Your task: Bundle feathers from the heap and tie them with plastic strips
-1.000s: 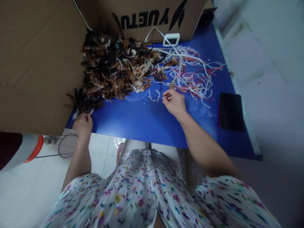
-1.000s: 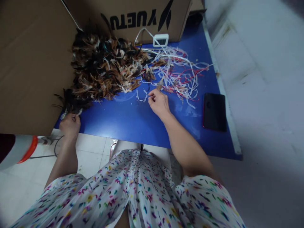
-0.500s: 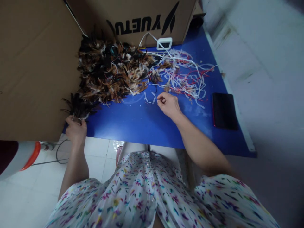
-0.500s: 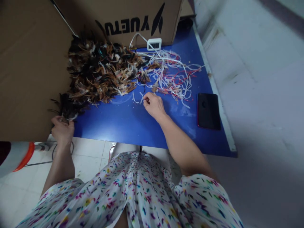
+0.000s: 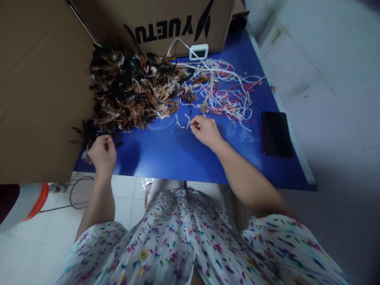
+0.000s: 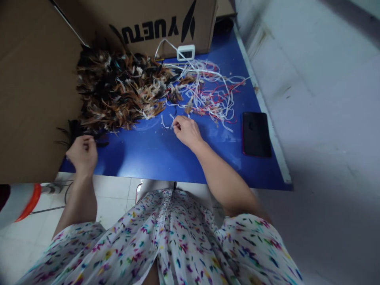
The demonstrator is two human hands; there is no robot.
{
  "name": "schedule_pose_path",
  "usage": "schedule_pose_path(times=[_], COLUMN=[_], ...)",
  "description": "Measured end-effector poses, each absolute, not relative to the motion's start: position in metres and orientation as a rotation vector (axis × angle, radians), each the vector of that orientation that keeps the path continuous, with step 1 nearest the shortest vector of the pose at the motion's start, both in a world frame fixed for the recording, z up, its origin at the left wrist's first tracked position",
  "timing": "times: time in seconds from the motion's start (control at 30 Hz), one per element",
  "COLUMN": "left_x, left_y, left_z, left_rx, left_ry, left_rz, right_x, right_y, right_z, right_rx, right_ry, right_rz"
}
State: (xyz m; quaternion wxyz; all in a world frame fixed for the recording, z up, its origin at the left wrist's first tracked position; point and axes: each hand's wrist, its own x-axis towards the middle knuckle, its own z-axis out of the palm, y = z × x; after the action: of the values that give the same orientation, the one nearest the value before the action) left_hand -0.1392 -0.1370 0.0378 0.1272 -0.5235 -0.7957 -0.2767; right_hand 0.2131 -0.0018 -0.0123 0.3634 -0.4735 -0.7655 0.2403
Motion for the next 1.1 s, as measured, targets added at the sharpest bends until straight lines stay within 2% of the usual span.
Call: schedule_pose_path(times=[0.1, 0.27, 0.5, 0.67, 0.97, 1.1], left_x=[-0.103, -0.051, -0.032, -0.035, -0.045, -0.048], left_y=[-0.107, -0.056, 0.012, 0.035, 0.048, 0.048], left_z=[0.033, 0.027, 0.023, 0.016, 0.003, -0.004], left_rx=[-1.829, -2.227, -1.910, -1.748, -1.677, -1.725], left_ry=[-2.155, -2.095, -2.513, -2.625, -2.634, -2.562], left_rz=[-0.929, -0.860, -0.625, -0.591, -0.811, -1.189], right_x=[0.214, 0.216, 0.217, 0.217, 0.217, 0.217], right_y=[-0.003, -0.005, -0.005, -0.005, -0.006, -0.006], right_z=[-0.010, -0.001, 0.002, 0.001, 0.004, 0.003], right_rx=[-1.235, -1.308, -1.363, -1.364, -1.392, -1.385], right_ry=[-1.995, -2.053, -2.086, -2.107, -2.128, -2.125], right_rz=[0.648, 0.685, 0.683, 0.637, 0.637, 0.645])
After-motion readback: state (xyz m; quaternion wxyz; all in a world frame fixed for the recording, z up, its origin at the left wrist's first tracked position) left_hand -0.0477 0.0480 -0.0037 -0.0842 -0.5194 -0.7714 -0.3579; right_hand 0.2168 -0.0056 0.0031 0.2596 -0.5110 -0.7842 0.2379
